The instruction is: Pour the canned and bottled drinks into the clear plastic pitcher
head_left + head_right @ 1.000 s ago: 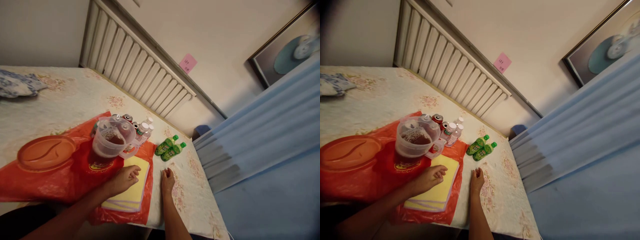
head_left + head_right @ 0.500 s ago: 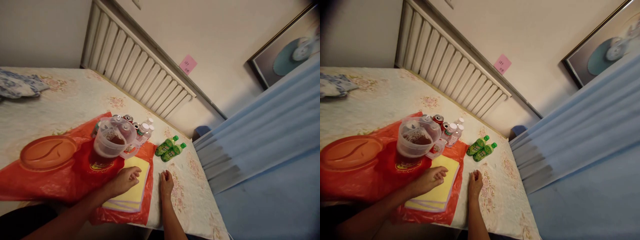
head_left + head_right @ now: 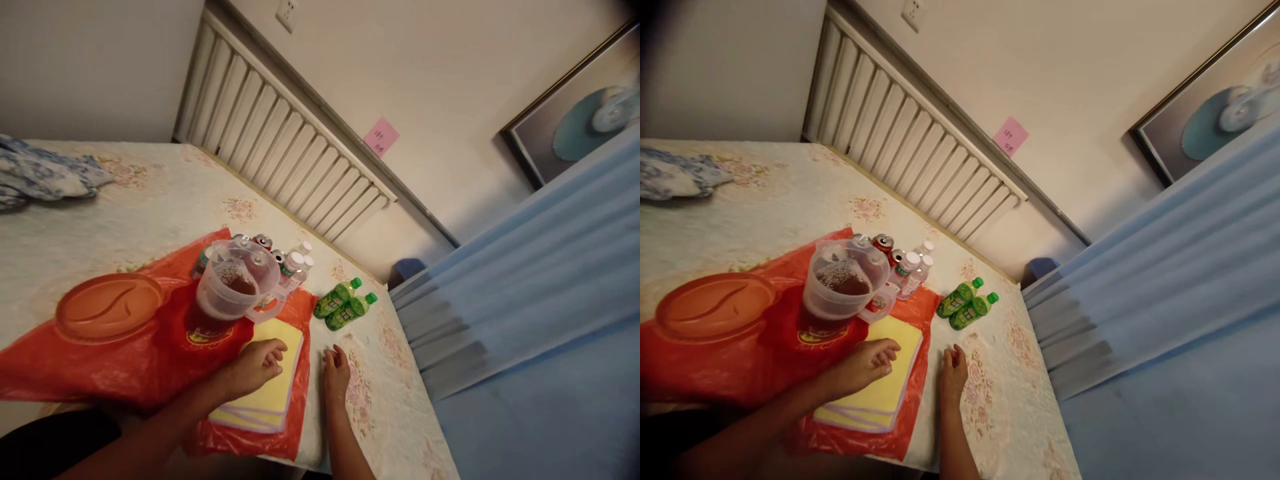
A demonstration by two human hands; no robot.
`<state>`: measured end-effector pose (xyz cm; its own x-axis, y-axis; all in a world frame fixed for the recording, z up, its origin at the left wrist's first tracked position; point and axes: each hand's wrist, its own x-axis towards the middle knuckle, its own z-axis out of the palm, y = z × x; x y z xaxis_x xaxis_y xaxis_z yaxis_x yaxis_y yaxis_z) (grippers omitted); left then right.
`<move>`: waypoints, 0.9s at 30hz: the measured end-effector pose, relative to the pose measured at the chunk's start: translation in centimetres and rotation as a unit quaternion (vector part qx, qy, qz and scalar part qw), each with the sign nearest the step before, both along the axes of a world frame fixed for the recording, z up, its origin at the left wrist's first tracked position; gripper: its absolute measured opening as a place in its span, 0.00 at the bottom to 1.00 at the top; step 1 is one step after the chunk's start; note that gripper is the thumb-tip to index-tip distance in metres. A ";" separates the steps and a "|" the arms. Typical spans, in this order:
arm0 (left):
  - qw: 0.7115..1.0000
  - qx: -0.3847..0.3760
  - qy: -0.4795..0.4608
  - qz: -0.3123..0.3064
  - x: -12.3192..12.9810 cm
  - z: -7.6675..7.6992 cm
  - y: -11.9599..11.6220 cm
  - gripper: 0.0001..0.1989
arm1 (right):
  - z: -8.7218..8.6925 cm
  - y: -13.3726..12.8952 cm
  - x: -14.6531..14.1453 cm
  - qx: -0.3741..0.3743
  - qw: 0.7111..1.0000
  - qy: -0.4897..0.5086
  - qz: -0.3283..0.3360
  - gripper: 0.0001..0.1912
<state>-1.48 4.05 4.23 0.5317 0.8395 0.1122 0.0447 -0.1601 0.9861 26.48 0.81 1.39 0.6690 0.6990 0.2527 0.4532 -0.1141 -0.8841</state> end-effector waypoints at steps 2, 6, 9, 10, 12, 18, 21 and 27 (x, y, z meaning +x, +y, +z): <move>1.000 0.000 -0.003 -0.003 -0.1 0.1 0.0 0.22 | 1.0 0.7 -0.5 0.009 1.000 0.007 0.018 0.27; 1.000 -0.003 -0.002 -0.001 -0.3 0.6 0.0 0.22 | 3.7 3.1 -2.1 0.040 0.997 0.009 0.058 0.25; 1.000 -0.004 -0.004 -0.004 -0.4 0.8 -0.1 0.22 | 6.1 5.4 -3.6 0.055 0.994 0.020 0.092 0.25; 1.000 -0.004 -0.005 -0.004 -0.5 0.8 -0.2 0.22 | 6.9 6.2 -4.1 0.059 0.992 0.024 0.107 0.25; 1.000 -0.003 -0.004 -0.007 -0.6 0.6 -0.2 0.20 | 8.6 8.0 -5.2 0.067 0.987 0.024 0.141 0.25; 1.000 0.010 0.001 -0.011 -0.7 0.2 -0.1 0.17 | 12.8 12.8 -8.0 0.075 0.974 -0.088 0.195 0.25; 1.000 0.008 0.003 -0.009 -0.7 0.4 -0.2 0.17 | 14.0 14.8 -9.2 0.067 0.965 -0.154 0.203 0.27; 1.000 0.000 0.004 -0.013 -0.6 0.6 -0.3 0.16 | 15.2 17.7 -10.4 0.065 0.934 -0.275 0.217 0.29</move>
